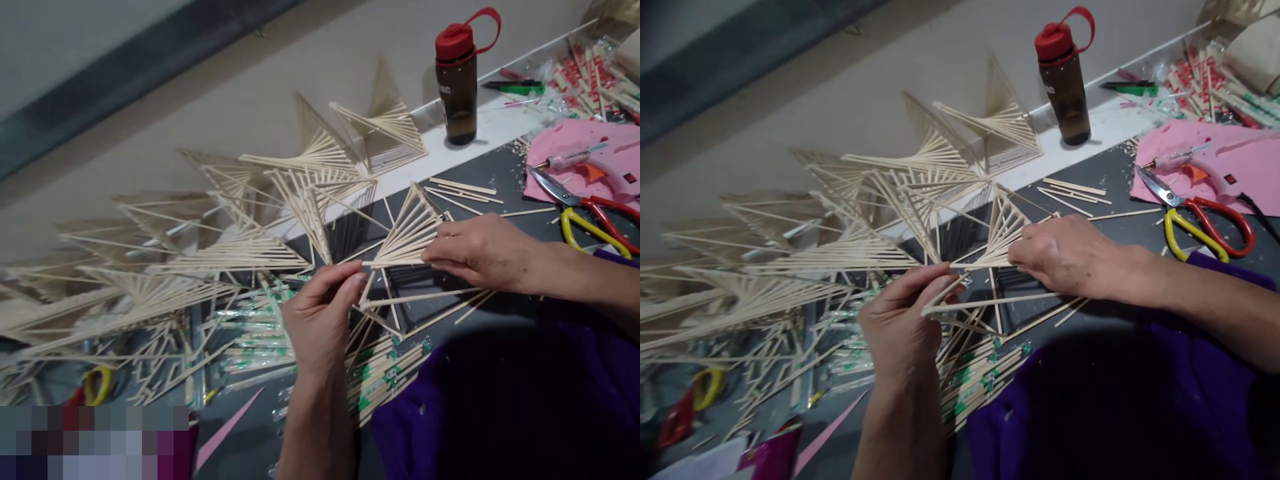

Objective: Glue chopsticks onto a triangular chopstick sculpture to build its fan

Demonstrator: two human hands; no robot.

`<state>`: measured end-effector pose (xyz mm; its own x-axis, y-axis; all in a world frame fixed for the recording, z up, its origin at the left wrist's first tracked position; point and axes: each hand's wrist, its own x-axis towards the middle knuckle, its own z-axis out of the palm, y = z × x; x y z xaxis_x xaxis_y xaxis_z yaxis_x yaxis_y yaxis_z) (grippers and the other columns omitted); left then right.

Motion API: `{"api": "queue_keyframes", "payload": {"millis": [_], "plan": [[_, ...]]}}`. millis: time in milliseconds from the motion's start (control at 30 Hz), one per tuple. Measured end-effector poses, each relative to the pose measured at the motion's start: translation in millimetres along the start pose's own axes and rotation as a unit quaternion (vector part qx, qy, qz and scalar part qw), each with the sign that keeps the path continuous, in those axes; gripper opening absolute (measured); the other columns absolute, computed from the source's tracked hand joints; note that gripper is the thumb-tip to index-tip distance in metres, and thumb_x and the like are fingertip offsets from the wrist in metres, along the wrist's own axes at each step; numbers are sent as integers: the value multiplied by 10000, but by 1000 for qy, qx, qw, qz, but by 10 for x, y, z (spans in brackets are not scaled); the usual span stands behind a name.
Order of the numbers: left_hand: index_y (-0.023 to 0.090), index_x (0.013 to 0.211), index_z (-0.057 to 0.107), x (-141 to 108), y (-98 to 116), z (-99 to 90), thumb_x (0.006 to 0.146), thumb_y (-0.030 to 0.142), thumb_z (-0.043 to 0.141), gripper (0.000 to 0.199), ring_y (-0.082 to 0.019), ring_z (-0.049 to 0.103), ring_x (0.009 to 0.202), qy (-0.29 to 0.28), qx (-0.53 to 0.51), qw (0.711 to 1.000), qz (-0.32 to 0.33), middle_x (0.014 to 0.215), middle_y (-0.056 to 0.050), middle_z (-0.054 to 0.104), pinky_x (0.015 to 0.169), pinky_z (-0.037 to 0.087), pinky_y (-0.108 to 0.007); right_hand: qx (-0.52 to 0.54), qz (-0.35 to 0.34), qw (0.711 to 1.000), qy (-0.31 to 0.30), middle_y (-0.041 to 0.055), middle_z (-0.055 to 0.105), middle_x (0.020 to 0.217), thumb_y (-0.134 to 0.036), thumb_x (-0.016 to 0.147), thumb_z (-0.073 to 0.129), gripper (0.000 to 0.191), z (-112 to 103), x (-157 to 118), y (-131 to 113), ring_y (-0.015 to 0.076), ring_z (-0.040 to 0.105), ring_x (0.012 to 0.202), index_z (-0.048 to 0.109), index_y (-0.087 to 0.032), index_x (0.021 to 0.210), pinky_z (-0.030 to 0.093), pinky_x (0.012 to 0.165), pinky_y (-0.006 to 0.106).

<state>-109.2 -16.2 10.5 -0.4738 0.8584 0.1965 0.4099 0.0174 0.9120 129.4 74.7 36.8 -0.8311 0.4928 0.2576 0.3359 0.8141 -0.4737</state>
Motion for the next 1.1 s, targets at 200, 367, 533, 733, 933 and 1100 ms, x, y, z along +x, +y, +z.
{"api": "queue_keyframes", "payload": {"millis": [200,367,533,733,933,1100], "plan": [[197,732,717,0,-18,21,645,302,770,146,-113,590,530,-2,-44,998,-48,643,9,672,511,473,-226,-41,9,998,-37,27,593,757,-130,857,507,178,-35,22,-53,93,399,581,673,-179,818,194,516,243],[192,698,707,-7,-44,2,627,286,787,142,-91,558,493,2,-64,996,-61,580,26,642,492,447,-198,-59,24,996,-59,48,629,820,-87,816,516,207,-64,5,-148,106,430,587,681,-184,896,212,517,249],[187,721,698,-1,-79,5,647,312,772,163,-99,562,512,-6,-40,998,-51,607,18,644,497,447,-205,-32,42,998,-15,57,619,853,-104,857,495,169,-17,-110,-188,125,489,655,643,-167,911,279,543,247],[189,746,696,-6,-99,10,694,331,739,157,-121,585,544,-37,-1,999,-23,658,0,660,503,458,-224,-79,26,996,38,44,584,798,-71,841,481,163,78,-234,-189,108,390,574,616,-160,822,205,505,263],[198,760,703,-13,-62,21,654,302,770,163,-127,606,586,-44,2,999,-21,669,5,659,534,472,-224,-120,4,992,50,50,563,754,-8,851,391,267,102,-233,-126,123,383,602,612,-150,799,204,526,271],[201,768,705,-28,-73,33,615,290,794,198,-121,609,597,-37,-19,998,-37,692,5,672,556,485,-223,-121,-13,991,57,44,552,749,-9,872,374,279,134,-235,-71,125,383,623,606,-148,806,224,541,268]]}}
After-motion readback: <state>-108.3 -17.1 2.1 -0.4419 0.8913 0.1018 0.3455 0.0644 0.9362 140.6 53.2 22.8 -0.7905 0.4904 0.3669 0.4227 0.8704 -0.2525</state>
